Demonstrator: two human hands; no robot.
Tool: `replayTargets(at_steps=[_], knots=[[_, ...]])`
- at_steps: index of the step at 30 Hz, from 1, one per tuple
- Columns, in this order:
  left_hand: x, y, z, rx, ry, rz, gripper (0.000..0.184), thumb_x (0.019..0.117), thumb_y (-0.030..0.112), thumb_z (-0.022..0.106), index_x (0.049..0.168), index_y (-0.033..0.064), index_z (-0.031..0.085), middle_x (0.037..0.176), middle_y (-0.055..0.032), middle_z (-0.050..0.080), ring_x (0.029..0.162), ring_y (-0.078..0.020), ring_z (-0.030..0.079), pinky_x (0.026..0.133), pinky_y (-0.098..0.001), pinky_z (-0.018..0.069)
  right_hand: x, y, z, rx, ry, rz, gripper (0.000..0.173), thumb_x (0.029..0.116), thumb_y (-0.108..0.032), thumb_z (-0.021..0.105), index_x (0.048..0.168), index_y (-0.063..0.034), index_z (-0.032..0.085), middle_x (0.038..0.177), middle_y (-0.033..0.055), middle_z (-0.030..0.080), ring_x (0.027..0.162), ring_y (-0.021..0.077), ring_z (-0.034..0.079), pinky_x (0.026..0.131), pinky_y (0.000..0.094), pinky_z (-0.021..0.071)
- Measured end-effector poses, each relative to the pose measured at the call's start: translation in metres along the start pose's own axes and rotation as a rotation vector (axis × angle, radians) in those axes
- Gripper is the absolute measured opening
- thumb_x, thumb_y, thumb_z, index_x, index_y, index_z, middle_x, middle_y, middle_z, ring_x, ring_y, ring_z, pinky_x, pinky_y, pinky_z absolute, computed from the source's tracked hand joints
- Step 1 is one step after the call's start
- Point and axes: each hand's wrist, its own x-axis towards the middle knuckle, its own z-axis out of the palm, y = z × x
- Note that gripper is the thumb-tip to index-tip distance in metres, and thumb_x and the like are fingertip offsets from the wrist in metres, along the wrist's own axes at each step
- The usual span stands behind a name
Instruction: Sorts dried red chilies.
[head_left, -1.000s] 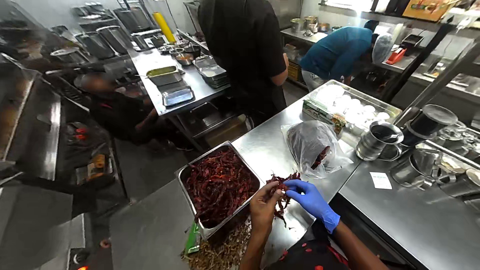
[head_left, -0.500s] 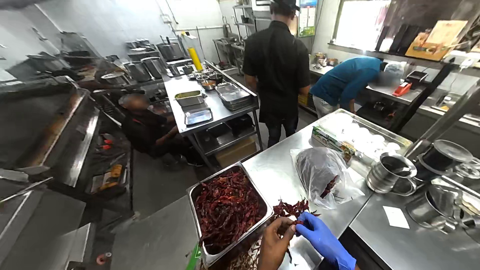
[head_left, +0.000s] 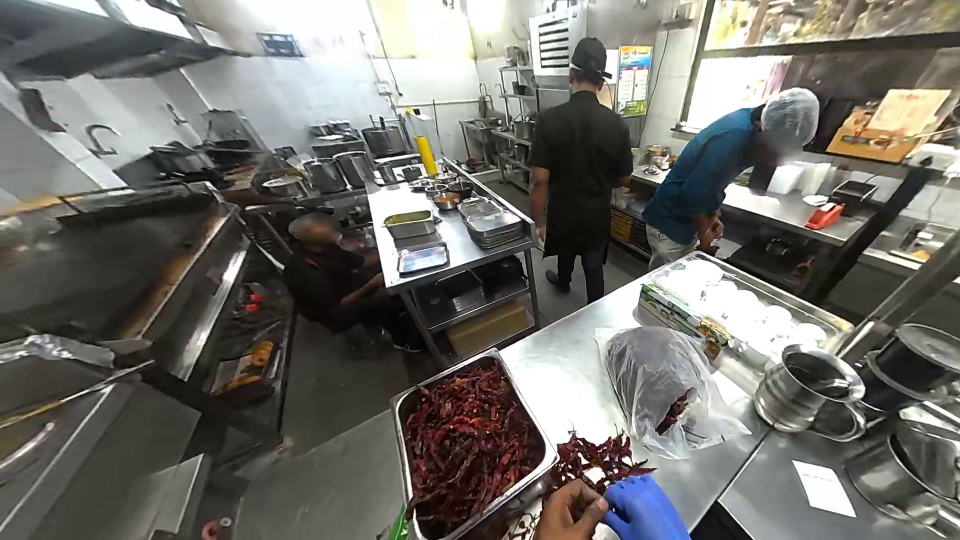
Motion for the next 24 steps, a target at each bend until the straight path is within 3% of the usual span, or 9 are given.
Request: replayTargets(at_steps=[5,8,10,13,16,18,21,24], knots=[[-0.001,0.007,-0.009,-0.123,-0.082,-0.036,0.015,0.1005,0.015,0.064,0.1,-0.0001,0.066,0.079,-0.0078,0.067,0.067,-0.0162,0.064,0.065,-0.0342,0.0568,0.001,0.014,-0.011,0.315,-0.039,-0.05,0.026,0.1008,-0.038,0.063,0.095,-0.0163,0.076,0.09,-0.0012,0.073,0.09,0.0142,0.067,0.089,0.0419,0.0514],[-0.006,0.011,-0.009,-0.133,-0.145,-0.048,0.018,0.1051,0.016,0.057,0.106,-0.0017,0.062,0.082,-0.0116,0.068,0.069,-0.0204,0.067,0.066,-0.0376,0.0586,-0.001,0.02,-0.009,0.641,-0.096,-0.007,0.024,0.1021,-0.03,0.062,0.095,-0.0106,0.074,0.087,0.0013,0.07,0.082,0.0123,0.065,0.077,0.0349,0.0541],[-0.01,0.013,-0.004,-0.086,-0.097,0.009,0.018,0.1059,0.016,0.056,0.109,-0.002,0.061,0.083,-0.0136,0.069,0.067,-0.0235,0.069,0.062,-0.0393,0.0614,-0.005,0.018,0.0,0.827,-0.134,0.111,0.031,0.1058,-0.03,0.054,0.093,-0.0094,0.073,0.083,0.0015,0.068,0.076,0.0128,0.064,0.072,0.0339,0.0543],[-0.012,0.015,0.007,0.226,0.075,0.196,0.015,0.1031,0.017,0.061,0.106,0.0044,0.068,0.086,-0.0044,0.072,0.072,-0.0147,0.069,0.067,-0.0344,0.0621,-0.009,0.005,0.012,1.039,-0.152,0.231,0.054,0.1112,-0.041,0.035,0.084,-0.007,0.067,0.072,0.0027,0.062,0.068,0.0146,0.058,0.067,0.0349,0.0502],[-0.007,0.008,0.019,0.373,0.178,0.267,0.017,0.1031,0.023,0.06,0.105,0.0098,0.07,0.087,0.0003,0.07,0.074,-0.0095,0.067,0.07,-0.0315,0.0602,-0.008,-0.011,0.023,1.312,0.013,0.347,0.058,0.11,-0.044,0.037,0.066,-0.0109,0.056,0.058,-0.0004,0.052,0.055,0.0119,0.05,0.057,0.0311,0.0457],[-0.004,0.008,0.026,0.226,0.189,0.258,0.016,0.1037,0.022,0.06,0.104,0.0093,0.069,0.087,0.0004,0.07,0.073,-0.0102,0.067,0.068,-0.0304,0.0593,-0.008,-0.018,0.024,1.497,0.114,0.357,0.052,0.1096,-0.037,0.041,0.064,-0.0135,0.05,0.057,-0.0025,0.045,0.053,0.0103,0.045,0.055,0.0289,0.0414],[-0.003,0.018,0.033,-0.073,0.173,0.24,0.014,0.1027,0.015,0.062,0.102,0.0025,0.067,0.087,-0.0068,0.069,0.076,-0.0167,0.067,0.07,-0.0326,0.0586,-0.008,-0.024,0.024,1.653,0.207,0.324,0.048,0.1095,-0.03,0.043,0.065,-0.0143,0.051,0.057,-0.0044,0.042,0.051,0.0072,0.041,0.052,0.0246,0.039],[-0.002,0.027,0.029,-0.261,0.05,0.182,0.013,0.1008,0.012,0.064,0.099,-0.0009,0.066,0.083,-0.0094,0.067,0.073,-0.0165,0.064,0.068,-0.0315,0.0556,-0.016,-0.02,0.027,1.859,0.157,0.21,0.045,0.108,-0.033,0.048,0.067,-0.0162,0.054,0.058,-0.0067,0.043,0.053,0.0053,0.044,0.055,0.0231,0.0419]])
